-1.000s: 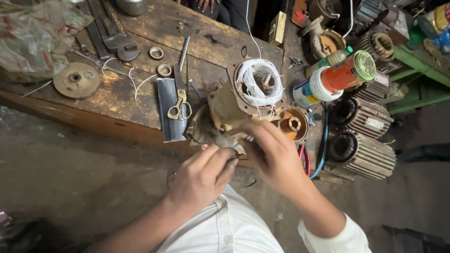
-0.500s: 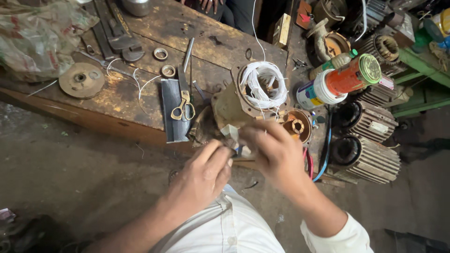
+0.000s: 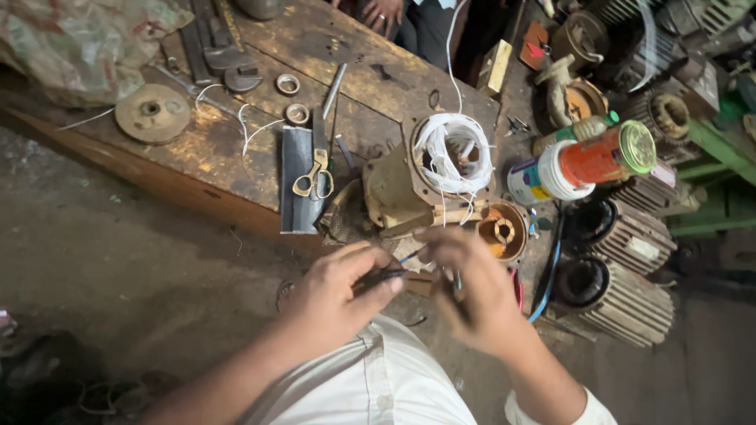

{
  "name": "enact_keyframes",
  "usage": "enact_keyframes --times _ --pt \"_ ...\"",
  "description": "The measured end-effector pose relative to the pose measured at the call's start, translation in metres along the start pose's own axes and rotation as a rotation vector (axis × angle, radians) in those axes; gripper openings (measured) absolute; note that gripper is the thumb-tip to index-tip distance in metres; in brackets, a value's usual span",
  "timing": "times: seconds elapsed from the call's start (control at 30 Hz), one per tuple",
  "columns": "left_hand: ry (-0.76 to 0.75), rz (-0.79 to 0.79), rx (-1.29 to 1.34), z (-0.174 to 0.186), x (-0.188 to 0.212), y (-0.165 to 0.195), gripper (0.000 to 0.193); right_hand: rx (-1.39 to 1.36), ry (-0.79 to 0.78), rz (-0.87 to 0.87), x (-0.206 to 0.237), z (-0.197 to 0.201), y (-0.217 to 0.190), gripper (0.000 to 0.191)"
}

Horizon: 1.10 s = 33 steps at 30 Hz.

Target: The person strips insulation from several colored wires, twists the exposed ends together, and wraps the connections with electrical tape. They use pliers to cut and hold the wires and scissors to trim the tape.

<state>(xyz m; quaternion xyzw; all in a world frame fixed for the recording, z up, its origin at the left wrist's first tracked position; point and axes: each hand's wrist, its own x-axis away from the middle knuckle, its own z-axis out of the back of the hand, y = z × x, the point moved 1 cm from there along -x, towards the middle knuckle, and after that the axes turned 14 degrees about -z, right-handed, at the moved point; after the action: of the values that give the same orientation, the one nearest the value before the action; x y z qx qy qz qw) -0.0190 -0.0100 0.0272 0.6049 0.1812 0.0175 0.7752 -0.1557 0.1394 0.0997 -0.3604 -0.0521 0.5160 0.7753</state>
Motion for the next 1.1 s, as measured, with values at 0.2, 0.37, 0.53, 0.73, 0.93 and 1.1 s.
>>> enact_keyframes --times 0.2,0.37,0.53,0.73,0.93,1.1 --pt "-0.054 -0.066 0.383 0.006 0.001 0.005 0.023 0.473 0.155 0.596 0.005 -0.01 0.022 0.032" --pt "0.041 -0.13 0.089 0.003 0.003 0.007 0.02 0.573 0.081 0.584 0.01 -0.01 0.025 0.03" --pt "0.079 -0.086 0.088 -0.002 0.005 0.016 0.017 0.428 0.171 0.763 0.002 -0.012 0.033 0.026" --pt "0.181 -0.366 -0.526 -0.022 0.016 0.031 0.021 0.138 -0.027 0.09 -0.012 -0.005 0.026 0.023" --pt "0.304 -0.454 -0.781 -0.031 0.015 0.022 0.028 0.132 -0.304 -0.12 -0.046 -0.013 0.036 0.013" --pt "0.275 -0.43 -0.595 -0.026 0.004 0.015 0.019 0.078 -0.183 -0.173 -0.024 -0.007 0.038 0.015"
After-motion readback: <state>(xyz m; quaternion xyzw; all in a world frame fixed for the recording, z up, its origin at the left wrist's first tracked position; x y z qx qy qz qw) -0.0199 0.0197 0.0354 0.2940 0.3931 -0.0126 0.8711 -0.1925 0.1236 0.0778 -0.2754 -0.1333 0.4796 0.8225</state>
